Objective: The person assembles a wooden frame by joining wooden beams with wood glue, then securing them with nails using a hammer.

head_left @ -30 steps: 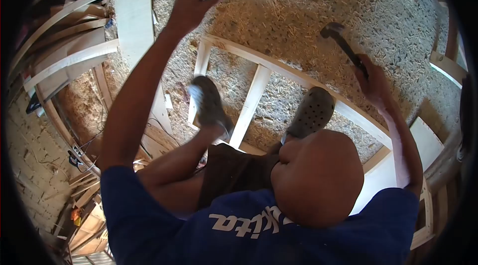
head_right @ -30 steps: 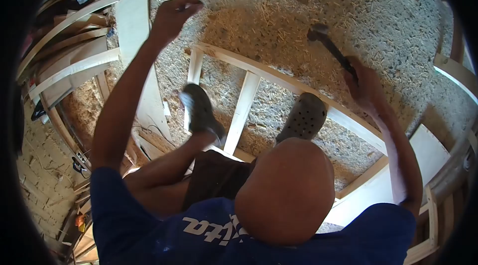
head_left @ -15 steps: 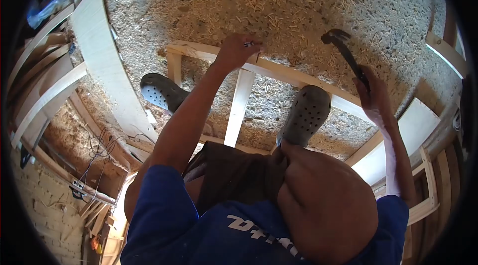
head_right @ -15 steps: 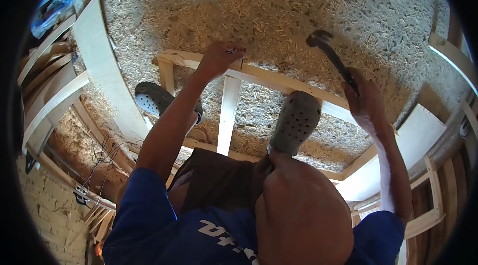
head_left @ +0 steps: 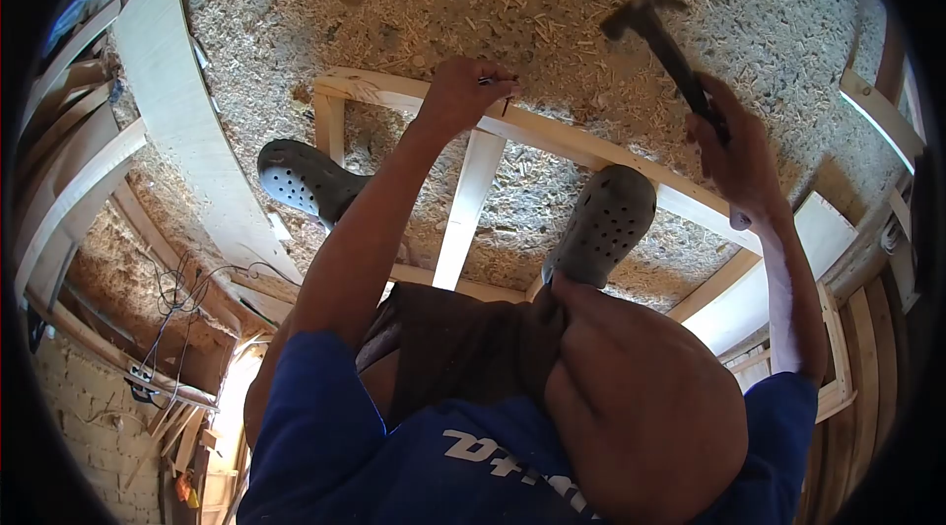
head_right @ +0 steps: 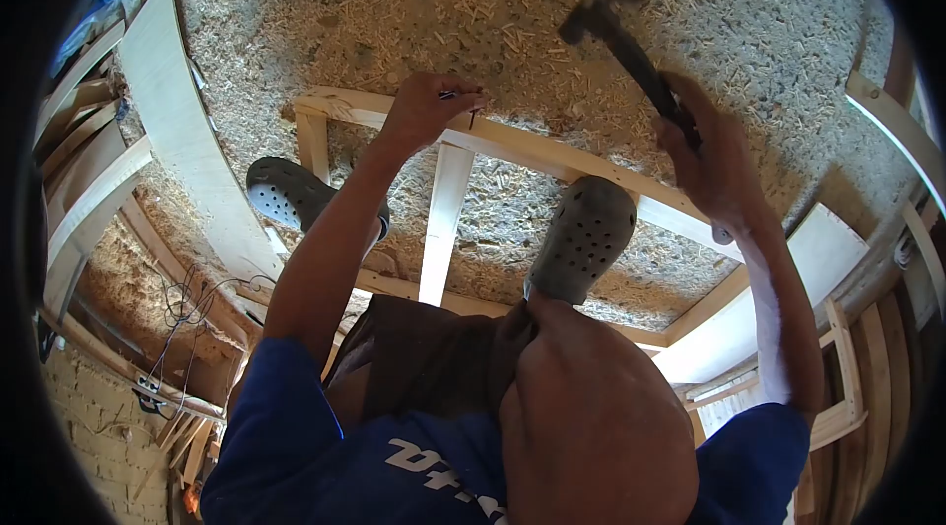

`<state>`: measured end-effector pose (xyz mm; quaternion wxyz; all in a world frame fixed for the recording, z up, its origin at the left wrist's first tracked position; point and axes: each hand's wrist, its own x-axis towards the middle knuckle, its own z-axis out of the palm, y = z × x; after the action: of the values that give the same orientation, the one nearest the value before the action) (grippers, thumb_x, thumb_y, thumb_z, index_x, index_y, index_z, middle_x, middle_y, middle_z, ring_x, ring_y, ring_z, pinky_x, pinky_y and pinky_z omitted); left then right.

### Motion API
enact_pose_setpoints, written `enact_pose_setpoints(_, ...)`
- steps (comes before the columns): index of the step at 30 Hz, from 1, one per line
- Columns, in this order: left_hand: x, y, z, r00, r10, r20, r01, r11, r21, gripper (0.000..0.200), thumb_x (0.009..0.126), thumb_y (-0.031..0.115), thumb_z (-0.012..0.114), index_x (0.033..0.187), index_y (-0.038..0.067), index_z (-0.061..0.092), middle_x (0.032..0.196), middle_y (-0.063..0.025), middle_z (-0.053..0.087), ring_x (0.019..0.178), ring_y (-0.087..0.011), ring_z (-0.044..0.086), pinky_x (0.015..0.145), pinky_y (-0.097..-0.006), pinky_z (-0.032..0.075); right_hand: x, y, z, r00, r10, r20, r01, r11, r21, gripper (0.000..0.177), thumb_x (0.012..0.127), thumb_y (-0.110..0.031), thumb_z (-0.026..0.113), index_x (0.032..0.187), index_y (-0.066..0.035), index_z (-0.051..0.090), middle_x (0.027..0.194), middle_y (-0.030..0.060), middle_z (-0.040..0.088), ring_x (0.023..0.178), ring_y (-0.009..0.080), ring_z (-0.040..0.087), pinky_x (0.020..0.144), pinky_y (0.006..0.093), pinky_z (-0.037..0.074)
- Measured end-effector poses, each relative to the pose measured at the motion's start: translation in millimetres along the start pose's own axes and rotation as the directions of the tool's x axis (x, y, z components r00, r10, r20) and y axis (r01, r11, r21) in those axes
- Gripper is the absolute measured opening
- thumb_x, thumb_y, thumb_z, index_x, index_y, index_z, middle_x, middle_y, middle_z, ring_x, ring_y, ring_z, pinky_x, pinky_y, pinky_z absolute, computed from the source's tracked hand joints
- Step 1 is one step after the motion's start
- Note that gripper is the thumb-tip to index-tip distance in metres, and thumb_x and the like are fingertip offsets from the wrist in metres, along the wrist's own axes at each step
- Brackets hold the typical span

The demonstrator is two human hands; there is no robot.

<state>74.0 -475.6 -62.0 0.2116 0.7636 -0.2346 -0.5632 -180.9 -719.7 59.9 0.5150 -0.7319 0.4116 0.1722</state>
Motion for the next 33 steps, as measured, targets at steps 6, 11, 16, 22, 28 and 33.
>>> enact_pose_setpoints(6,-4,13,-6,0.998,-0.051,0.030,0.051,0.998,0.023,0.031,0.083,0.034,0.082,0.095,0.005,0.081,0.077,-0.0137,0.072,0.066,-0.0184,0.064,0.070,-0.0368,0.052,47,-41,1,0.998,0.051,-0.023,-0.039,0.935,0.354,0.035,0.104,-0.020,0.056,0.133,0.000,0.056,0.076,0.0013,0.060,0.049,0.0061,0.054,0.041,0.0245,0.043)
enact_pose_setpoints(11,-3,10,-9,0.997,0.071,0.032,-0.072,0.997,0.037,0.032,0.085,0.033,0.080,0.100,0.005,0.081,0.071,-0.0109,0.071,0.063,-0.0140,0.062,0.065,-0.0344,0.050,56,-46,28,0.858,0.051,0.512,-0.084,0.996,0.041,0.035,0.104,-0.023,0.056,0.132,-0.002,0.057,0.076,0.0008,0.058,0.049,0.0067,0.054,0.040,0.0234,0.043)
enact_pose_setpoints(16,0,10,-10,0.999,0.036,0.026,-0.038,0.995,0.088,0.033,0.081,0.035,0.083,0.094,0.005,0.081,0.077,-0.0180,0.072,0.068,-0.0243,0.068,0.070,-0.0397,0.052,73,-44,11,0.992,0.122,0.038,-0.128,0.929,0.347,0.039,0.104,-0.026,0.057,0.136,-0.004,0.056,0.071,0.0009,0.059,0.043,0.0070,0.051,0.035,0.0251,0.044)
enact_pose_setpoints(22,1,4,-11,0.998,0.044,0.048,-0.047,0.997,0.065,0.034,0.080,0.036,0.083,0.093,0.004,0.081,0.073,-0.0171,0.070,0.066,-0.0250,0.068,0.067,-0.0401,0.052,59,-35,48,0.942,-0.149,0.301,0.160,0.987,-0.012,0.029,0.102,-0.018,0.054,0.126,-0.002,0.060,0.075,0.0024,0.063,0.056,0.0171,0.060,0.046,0.0331,0.051)
enact_pose_setpoints(28,-1,1,-11,0.992,0.119,0.037,-0.122,0.990,0.072,0.032,0.084,0.033,0.081,0.097,0.004,0.080,0.078,-0.0140,0.073,0.069,-0.0209,0.067,0.069,-0.0375,0.052,65,-41,0,0.988,0.154,0.018,-0.152,0.940,0.307,0.044,0.103,-0.030,0.060,0.138,-0.004,0.056,0.072,0.0007,0.060,0.046,0.0082,0.052,0.040,0.0258,0.044)
enact_pose_setpoints(33,-56,7,10,0.790,-0.069,-0.610,-0.174,0.927,-0.332,0.032,0.086,0.031,0.081,0.099,0.001,0.076,0.077,-0.0114,0.070,0.066,-0.0229,0.066,0.067,-0.0391,0.053,89,-27,-60,0.956,0.061,-0.288,0.115,0.824,0.554,0.047,0.106,-0.031,0.057,0.143,-0.003,0.052,0.077,-0.0007,0.060,0.046,0.0056,0.049,0.039,0.0227,0.043)
